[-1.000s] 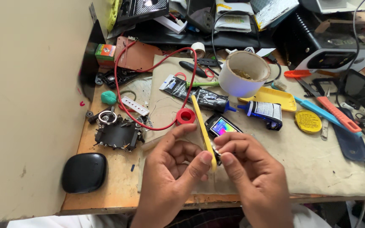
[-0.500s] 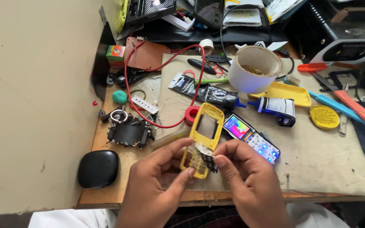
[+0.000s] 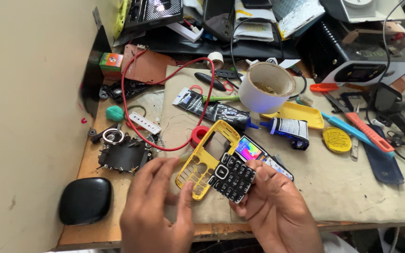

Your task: The person repairs a feature phone at a cluttered workbench. They apply adhesive from a tube to the phone, press the keypad buttons to test it, pry open the yellow housing, and separate the keypad and internal components from the case.

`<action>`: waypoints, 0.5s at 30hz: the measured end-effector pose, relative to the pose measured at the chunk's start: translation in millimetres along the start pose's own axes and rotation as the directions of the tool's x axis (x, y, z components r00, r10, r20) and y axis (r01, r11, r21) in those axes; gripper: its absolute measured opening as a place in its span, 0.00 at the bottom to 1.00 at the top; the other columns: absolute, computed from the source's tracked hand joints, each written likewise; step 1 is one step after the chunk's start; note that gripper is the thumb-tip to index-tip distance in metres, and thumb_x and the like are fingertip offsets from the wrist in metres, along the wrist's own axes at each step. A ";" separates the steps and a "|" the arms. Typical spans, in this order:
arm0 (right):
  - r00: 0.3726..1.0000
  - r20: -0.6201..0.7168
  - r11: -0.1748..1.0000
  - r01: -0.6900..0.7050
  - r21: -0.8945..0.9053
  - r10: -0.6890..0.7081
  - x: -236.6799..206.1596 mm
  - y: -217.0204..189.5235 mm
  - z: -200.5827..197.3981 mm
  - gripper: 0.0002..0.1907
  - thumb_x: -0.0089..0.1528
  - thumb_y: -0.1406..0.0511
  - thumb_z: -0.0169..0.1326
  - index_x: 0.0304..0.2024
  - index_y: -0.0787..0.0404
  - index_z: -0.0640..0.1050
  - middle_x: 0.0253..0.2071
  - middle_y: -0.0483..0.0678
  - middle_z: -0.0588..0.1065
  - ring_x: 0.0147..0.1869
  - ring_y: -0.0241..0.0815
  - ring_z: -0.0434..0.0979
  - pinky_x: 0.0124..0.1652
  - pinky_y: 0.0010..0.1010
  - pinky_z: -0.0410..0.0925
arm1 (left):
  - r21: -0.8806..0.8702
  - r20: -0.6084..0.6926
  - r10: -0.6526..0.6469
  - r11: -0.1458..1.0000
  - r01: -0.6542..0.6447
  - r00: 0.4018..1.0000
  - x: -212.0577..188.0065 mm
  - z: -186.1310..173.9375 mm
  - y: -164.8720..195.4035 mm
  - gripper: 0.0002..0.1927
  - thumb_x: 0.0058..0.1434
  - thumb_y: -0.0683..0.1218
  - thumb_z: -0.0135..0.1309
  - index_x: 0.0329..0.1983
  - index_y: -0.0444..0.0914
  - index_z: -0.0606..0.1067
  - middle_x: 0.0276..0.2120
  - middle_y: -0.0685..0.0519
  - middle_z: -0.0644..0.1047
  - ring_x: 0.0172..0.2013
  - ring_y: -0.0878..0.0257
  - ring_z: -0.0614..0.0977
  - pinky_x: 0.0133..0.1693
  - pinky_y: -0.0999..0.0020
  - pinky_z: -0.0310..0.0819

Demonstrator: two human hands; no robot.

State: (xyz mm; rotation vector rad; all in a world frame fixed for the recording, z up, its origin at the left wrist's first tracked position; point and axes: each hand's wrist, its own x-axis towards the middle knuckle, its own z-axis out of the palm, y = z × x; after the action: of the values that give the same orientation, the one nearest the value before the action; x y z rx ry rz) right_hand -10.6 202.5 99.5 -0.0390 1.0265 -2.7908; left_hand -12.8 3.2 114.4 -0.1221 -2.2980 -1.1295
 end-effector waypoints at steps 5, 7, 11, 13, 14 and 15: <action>0.996 -0.034 0.996 -0.076 0.055 0.078 -10.7 -1.7 -6.2 0.23 0.71 0.60 0.47 0.64 0.69 0.68 0.52 0.54 0.76 0.51 0.43 0.78 0.42 0.35 0.71 | -0.133 -0.033 0.171 0.976 -0.174 0.985 -12.0 -5.3 23.8 0.21 0.56 0.46 0.66 0.52 0.39 0.79 0.53 0.48 0.78 0.53 0.56 0.81 0.54 0.62 0.78; 0.987 -0.084 0.990 -0.134 0.046 0.138 -15.2 -0.3 -9.9 0.23 0.70 0.60 0.46 0.62 0.67 0.67 0.53 0.54 0.76 0.53 0.45 0.79 0.46 0.37 0.72 | -0.191 -0.059 0.378 0.904 -0.382 0.924 -11.0 -4.5 25.8 0.24 0.53 0.50 0.69 0.52 0.39 0.77 0.52 0.47 0.76 0.54 0.53 0.79 0.57 0.58 0.74; 0.963 -0.104 0.968 -0.242 0.071 0.248 -20.8 8.7 -18.5 0.21 0.67 0.61 0.49 0.58 0.69 0.69 0.48 0.55 0.77 0.50 0.44 0.80 0.47 0.35 0.72 | -0.392 0.042 0.254 0.894 -0.218 0.966 -13.1 -3.4 28.2 0.24 0.53 0.45 0.69 0.53 0.37 0.78 0.52 0.48 0.78 0.54 0.55 0.81 0.56 0.61 0.76; 0.968 -0.036 0.966 -0.245 0.077 0.249 -19.7 13.0 -23.0 0.20 0.68 0.61 0.52 0.56 0.69 0.69 0.47 0.55 0.77 0.49 0.44 0.79 0.47 0.34 0.72 | -0.446 0.107 0.207 0.884 -0.139 0.973 -13.4 -7.7 26.1 0.23 0.53 0.43 0.69 0.53 0.37 0.79 0.51 0.49 0.80 0.54 0.56 0.83 0.55 0.63 0.78; 0.971 -0.034 0.971 -0.233 0.057 0.235 -19.1 14.3 -25.0 0.20 0.67 0.60 0.53 0.54 0.68 0.69 0.46 0.55 0.77 0.49 0.44 0.79 0.47 0.35 0.72 | -0.432 0.103 0.217 0.889 -0.152 0.971 -13.0 -9.5 25.2 0.22 0.53 0.43 0.69 0.52 0.38 0.80 0.50 0.49 0.80 0.54 0.56 0.84 0.55 0.63 0.78; 0.975 -0.031 0.975 -0.220 0.037 0.221 -19.5 15.8 -26.3 0.19 0.66 0.60 0.54 0.52 0.68 0.70 0.45 0.55 0.77 0.49 0.45 0.79 0.48 0.37 0.73 | -0.417 0.100 0.227 0.893 -0.166 0.969 -12.3 -11.5 24.2 0.21 0.53 0.42 0.69 0.51 0.38 0.81 0.50 0.50 0.81 0.54 0.57 0.84 0.56 0.62 0.78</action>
State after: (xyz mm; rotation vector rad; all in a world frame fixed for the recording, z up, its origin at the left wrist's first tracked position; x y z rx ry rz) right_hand 8.7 210.8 69.9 0.1208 0.9287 -2.6147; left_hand 10.4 12.0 130.4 -0.6033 -2.0787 -1.5155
